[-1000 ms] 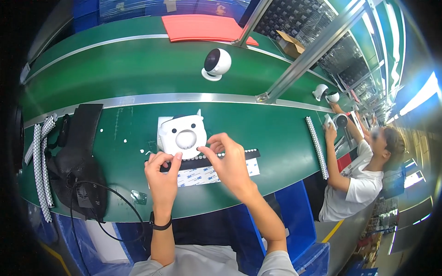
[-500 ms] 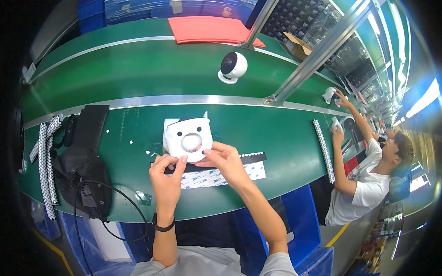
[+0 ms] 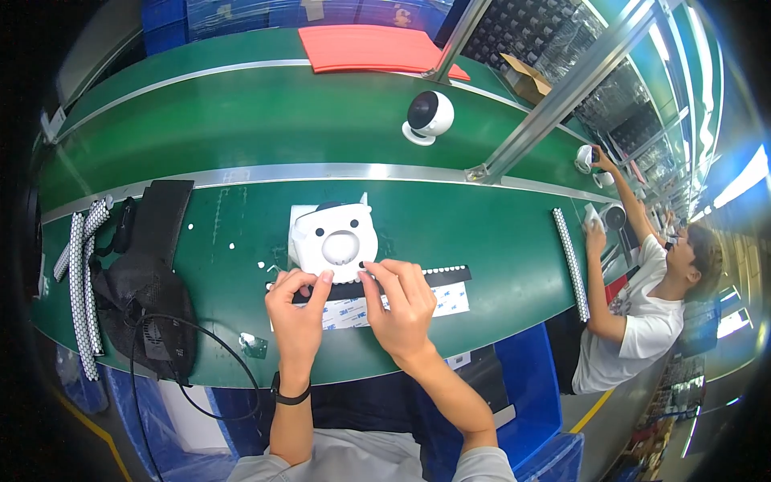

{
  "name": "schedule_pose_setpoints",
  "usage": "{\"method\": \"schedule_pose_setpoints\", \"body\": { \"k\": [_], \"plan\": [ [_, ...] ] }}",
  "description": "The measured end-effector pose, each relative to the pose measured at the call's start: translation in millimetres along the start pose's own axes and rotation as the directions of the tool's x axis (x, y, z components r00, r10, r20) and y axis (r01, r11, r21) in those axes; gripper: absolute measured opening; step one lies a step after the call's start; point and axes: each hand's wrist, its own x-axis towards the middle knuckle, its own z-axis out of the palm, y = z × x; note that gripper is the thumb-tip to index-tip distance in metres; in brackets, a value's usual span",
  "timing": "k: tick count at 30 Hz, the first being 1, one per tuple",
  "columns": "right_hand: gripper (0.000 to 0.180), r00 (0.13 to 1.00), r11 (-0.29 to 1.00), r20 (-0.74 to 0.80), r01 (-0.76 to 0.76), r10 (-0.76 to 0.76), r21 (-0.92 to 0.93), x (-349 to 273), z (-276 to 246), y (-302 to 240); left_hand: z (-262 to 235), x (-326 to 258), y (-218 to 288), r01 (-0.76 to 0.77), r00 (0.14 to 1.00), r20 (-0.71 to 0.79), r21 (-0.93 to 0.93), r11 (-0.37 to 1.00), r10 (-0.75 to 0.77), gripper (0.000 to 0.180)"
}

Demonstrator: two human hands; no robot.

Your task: The recorder is manually assembling security cameras on a production line, including attaching housings and adhesive strips.

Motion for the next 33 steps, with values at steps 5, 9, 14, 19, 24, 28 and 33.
{"method": "schedule_pose_setpoints", "body": {
  "k": [5, 9, 14, 19, 24, 28, 33],
  "plan": [
    [0.017, 0.977, 0.976, 0.006, -0.212, 0.212, 0.051, -3, 2, -13, 1, 0, 0, -0.056, 0.998, -0.004, 0.038, 0.998, 0.056, 0.026],
    [0.006, 0.899, 0.898, 0.088, -0.435, 0.429, 0.066, 5, -1, -24, 2, -2, 0, -0.094, 0.995, -0.022, 0.072, 0.993, 0.096, 0.025],
    [0.004, 0.873, 0.876, 0.111, -0.481, 0.476, 0.025, 1, 5, -23, 6, -4, 2, -0.092, 0.995, -0.016, 0.102, 0.991, 0.094, 0.026],
    [0.003, 0.869, 0.871, 0.162, -0.484, 0.467, 0.084, -13, 6, -22, 7, -5, 0, -0.118, 0.991, -0.042, 0.148, 0.982, 0.125, 0.025],
    [0.002, 0.894, 0.870, 0.092, -0.447, 0.438, 0.209, -18, -4, -20, 6, -4, 0, -0.104, 0.994, -0.024, 0.154, 0.983, 0.109, 0.025],
    [0.003, 0.898, 0.868, 0.141, -0.439, 0.417, 0.230, -13, 2, -11, 6, -5, -2, -0.097, 0.994, -0.035, 0.172, 0.980, 0.104, 0.026],
    [0.005, 0.903, 0.884, 0.145, -0.427, 0.405, 0.191, -11, 5, -9, 6, -6, 0, -0.117, 0.991, -0.038, 0.165, 0.979, 0.125, 0.025]
  ]
}}
